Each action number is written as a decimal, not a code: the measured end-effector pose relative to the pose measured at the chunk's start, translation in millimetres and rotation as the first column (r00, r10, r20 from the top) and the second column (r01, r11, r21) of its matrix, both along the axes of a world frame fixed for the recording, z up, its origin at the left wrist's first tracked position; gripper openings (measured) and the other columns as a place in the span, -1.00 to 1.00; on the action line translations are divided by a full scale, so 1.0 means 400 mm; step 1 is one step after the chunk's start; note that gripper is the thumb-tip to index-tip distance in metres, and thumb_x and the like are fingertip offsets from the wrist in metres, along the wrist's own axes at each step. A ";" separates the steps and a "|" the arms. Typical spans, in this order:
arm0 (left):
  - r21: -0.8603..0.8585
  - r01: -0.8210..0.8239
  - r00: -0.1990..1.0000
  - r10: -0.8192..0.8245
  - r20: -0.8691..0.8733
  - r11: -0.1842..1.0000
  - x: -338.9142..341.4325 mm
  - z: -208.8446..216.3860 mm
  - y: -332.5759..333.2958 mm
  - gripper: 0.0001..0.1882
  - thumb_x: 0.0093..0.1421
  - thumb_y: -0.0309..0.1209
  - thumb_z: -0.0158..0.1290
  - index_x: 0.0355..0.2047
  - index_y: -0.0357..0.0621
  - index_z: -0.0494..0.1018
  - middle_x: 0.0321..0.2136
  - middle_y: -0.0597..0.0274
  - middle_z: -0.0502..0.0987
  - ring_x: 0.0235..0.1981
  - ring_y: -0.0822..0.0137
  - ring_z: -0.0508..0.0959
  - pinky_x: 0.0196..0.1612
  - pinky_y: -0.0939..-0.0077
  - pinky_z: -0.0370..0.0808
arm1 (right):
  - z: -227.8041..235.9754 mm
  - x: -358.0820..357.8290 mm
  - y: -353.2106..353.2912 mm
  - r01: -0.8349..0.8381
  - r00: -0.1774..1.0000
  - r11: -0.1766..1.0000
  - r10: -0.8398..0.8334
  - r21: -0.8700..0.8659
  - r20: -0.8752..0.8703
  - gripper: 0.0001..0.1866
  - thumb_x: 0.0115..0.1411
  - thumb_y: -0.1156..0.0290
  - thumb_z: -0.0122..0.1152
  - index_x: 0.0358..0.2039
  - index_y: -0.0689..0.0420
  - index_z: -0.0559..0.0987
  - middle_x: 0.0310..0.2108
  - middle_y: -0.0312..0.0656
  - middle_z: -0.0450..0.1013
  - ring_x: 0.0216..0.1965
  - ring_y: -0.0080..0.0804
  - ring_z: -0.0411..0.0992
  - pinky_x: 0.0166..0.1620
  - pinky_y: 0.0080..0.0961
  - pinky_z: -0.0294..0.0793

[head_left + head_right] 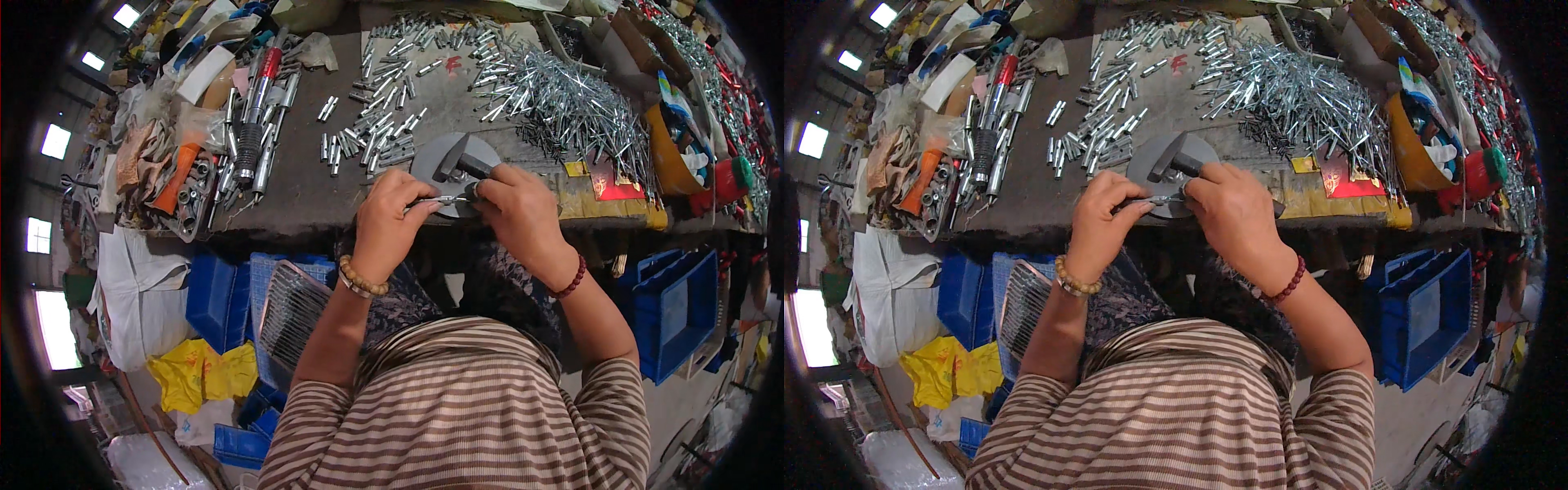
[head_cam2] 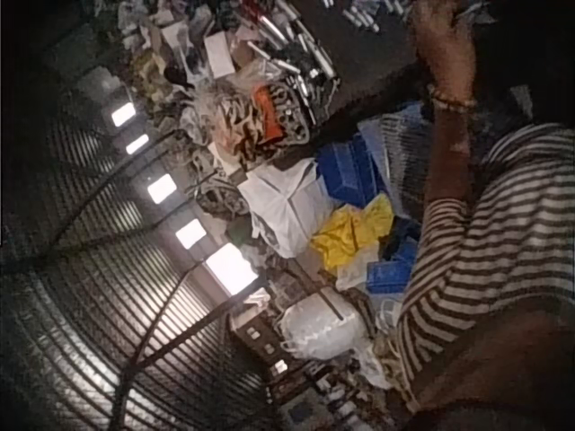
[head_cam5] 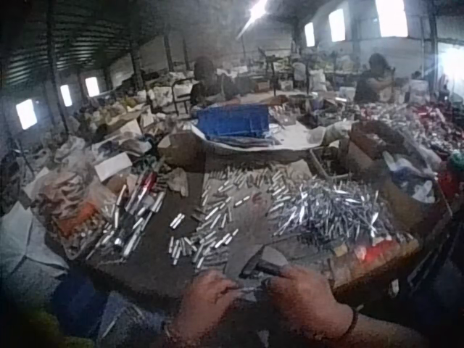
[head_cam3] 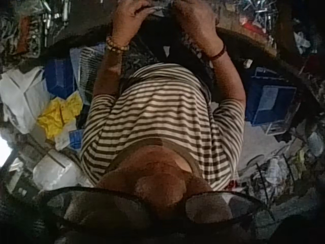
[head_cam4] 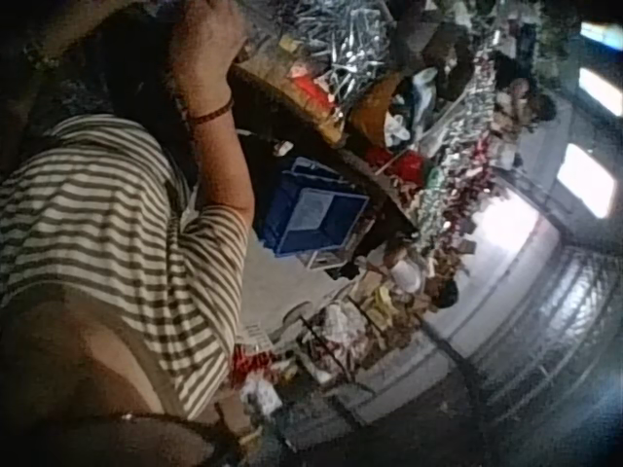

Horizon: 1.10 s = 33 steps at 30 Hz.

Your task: Assembling small metal components using a hammer and a workbench jig.

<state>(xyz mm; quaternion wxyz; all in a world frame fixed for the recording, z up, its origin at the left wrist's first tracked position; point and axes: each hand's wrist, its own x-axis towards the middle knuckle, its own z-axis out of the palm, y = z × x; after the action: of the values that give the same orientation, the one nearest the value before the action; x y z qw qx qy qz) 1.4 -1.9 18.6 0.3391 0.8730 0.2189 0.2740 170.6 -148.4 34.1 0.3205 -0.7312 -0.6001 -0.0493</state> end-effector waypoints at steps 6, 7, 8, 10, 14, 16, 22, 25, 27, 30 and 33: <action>-0.136 0.015 1.000 -0.013 0.018 0.991 0.011 -0.004 -0.007 -0.86 0.09 -0.54 0.30 -0.31 -0.24 0.65 -0.34 0.22 0.52 -0.25 0.29 0.55 -0.20 0.44 0.46 | -0.008 0.013 0.006 -0.020 0.999 1.000 0.020 -0.007 -0.035 -0.85 -0.03 0.48 0.42 -0.41 0.09 0.62 -0.39 -0.18 0.44 -0.25 -0.07 0.49 -0.21 -0.14 0.45; -0.118 0.026 0.999 -0.022 0.036 0.993 0.009 -0.010 -0.006 -0.86 0.08 -0.55 0.30 -0.32 -0.25 0.64 -0.34 0.21 0.52 -0.25 0.28 0.55 -0.19 0.44 0.46 | -0.012 0.014 0.007 -0.033 0.998 0.999 0.032 -0.028 -0.047 -0.85 -0.04 0.48 0.42 -0.41 0.08 0.63 -0.39 -0.18 0.45 -0.24 -0.07 0.49 -0.20 -0.14 0.44; -0.100 0.039 0.998 -0.034 0.054 0.994 0.008 -0.012 -0.005 -0.86 0.08 -0.55 0.30 -0.32 -0.26 0.64 -0.33 0.21 0.53 -0.24 0.28 0.55 -0.18 0.44 0.46 | -0.018 0.009 0.010 -0.018 0.999 0.999 0.017 -0.029 -0.040 -0.85 -0.04 0.48 0.42 -0.41 0.08 0.63 -0.39 -0.18 0.45 -0.24 -0.07 0.49 -0.20 -0.14 0.44; -0.087 0.060 0.997 -0.055 0.060 0.994 0.006 -0.015 0.000 -0.87 0.09 -0.56 0.30 -0.33 -0.28 0.63 -0.34 0.20 0.52 -0.24 0.28 0.55 -0.17 0.44 0.46 | -0.035 0.005 0.019 -0.009 1.000 1.000 0.009 0.019 0.023 -0.85 -0.05 0.46 0.43 -0.42 0.07 0.63 -0.39 -0.19 0.45 -0.23 -0.09 0.49 -0.20 -0.14 0.42; -0.051 0.053 0.995 -0.048 0.086 0.997 0.008 -0.008 -0.004 -0.88 0.08 -0.54 0.32 -0.38 -0.25 0.60 -0.37 0.16 0.51 -0.32 0.21 0.55 -0.25 0.36 0.47 | -0.015 -0.002 -0.004 -0.024 0.998 0.984 0.034 0.176 -0.053 -0.77 -0.07 0.45 0.48 -0.41 0.13 0.58 -0.40 -0.15 0.43 -0.29 -0.04 0.47 -0.25 -0.15 0.42; -0.062 0.062 0.995 -0.057 0.084 0.996 0.002 -0.014 0.002 -0.88 0.08 -0.53 0.32 -0.38 -0.25 0.60 -0.38 0.16 0.51 -0.32 0.20 0.55 -0.25 0.37 0.47 | -0.006 0.026 -0.040 0.035 0.995 0.992 -0.023 0.118 -0.096 -0.81 -0.03 0.48 0.45 -0.37 0.09 0.62 -0.39 -0.16 0.44 -0.23 -0.08 0.49 -0.19 -0.15 0.45; -0.063 0.054 0.994 -0.048 0.095 0.997 0.010 -0.020 -0.001 -0.89 0.09 -0.54 0.31 -0.37 -0.25 0.60 -0.38 0.17 0.51 -0.32 0.21 0.55 -0.26 0.38 0.47 | -0.037 0.210 -0.165 0.441 0.897 0.897 -0.440 0.036 -0.050 -0.80 0.03 0.49 0.41 -0.30 0.17 0.60 -0.34 -0.10 0.47 -0.22 0.01 0.50 -0.21 -0.12 0.48; -0.082 0.042 0.996 -0.035 0.086 0.996 0.011 -0.018 -0.003 -0.89 0.09 -0.55 0.31 -0.36 -0.24 0.60 -0.37 0.18 0.51 -0.32 0.21 0.56 -0.26 0.39 0.47 | -0.048 0.238 -0.160 0.467 0.883 0.884 -0.468 -0.034 -0.032 -0.79 0.05 0.47 0.41 -0.28 0.18 0.60 -0.32 -0.09 0.48 -0.21 0.03 0.50 -0.20 -0.12 0.49; -0.066 0.050 0.995 -0.044 0.088 0.997 0.009 -0.016 -0.002 -0.89 0.09 -0.55 0.30 -0.36 -0.24 0.60 -0.37 0.19 0.51 -0.33 0.22 0.56 -0.27 0.39 0.48 | -0.047 0.242 -0.148 0.474 0.880 0.879 -0.475 -0.050 -0.012 -0.78 0.06 0.46 0.42 -0.27 0.19 0.60 -0.32 -0.09 0.48 -0.21 0.04 0.50 -0.19 -0.11 0.49; -0.040 0.042 0.993 -0.038 0.112 0.998 0.006 -0.023 -0.001 -0.89 0.09 -0.55 0.31 -0.36 -0.23 0.61 -0.37 0.19 0.51 -0.34 0.22 0.55 -0.27 0.40 0.48 | -0.043 0.235 -0.124 0.463 0.886 0.883 -0.464 -0.078 0.003 -0.79 0.08 0.45 0.41 -0.29 0.19 0.58 -0.30 -0.08 0.48 -0.21 0.06 0.50 -0.19 -0.10 0.49; -0.095 0.019 0.995 -0.009 0.103 0.995 0.005 -0.020 -0.010 -0.89 0.09 -0.52 0.31 -0.36 -0.21 0.62 -0.37 0.19 0.51 -0.33 0.21 0.55 -0.27 0.38 0.47 | -0.057 0.235 -0.111 0.458 0.889 0.885 -0.454 -0.082 0.060 -0.80 0.11 0.45 0.39 -0.29 0.19 0.56 -0.29 -0.06 0.48 -0.21 0.07 0.50 -0.18 -0.09 0.49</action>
<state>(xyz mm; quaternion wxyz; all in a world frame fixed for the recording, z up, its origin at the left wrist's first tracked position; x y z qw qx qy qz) 3.4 -5.7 10.6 0.3935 0.8419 0.2078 0.3053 264.4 -192.8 11.4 0.2533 -0.8649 -0.4195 -0.1091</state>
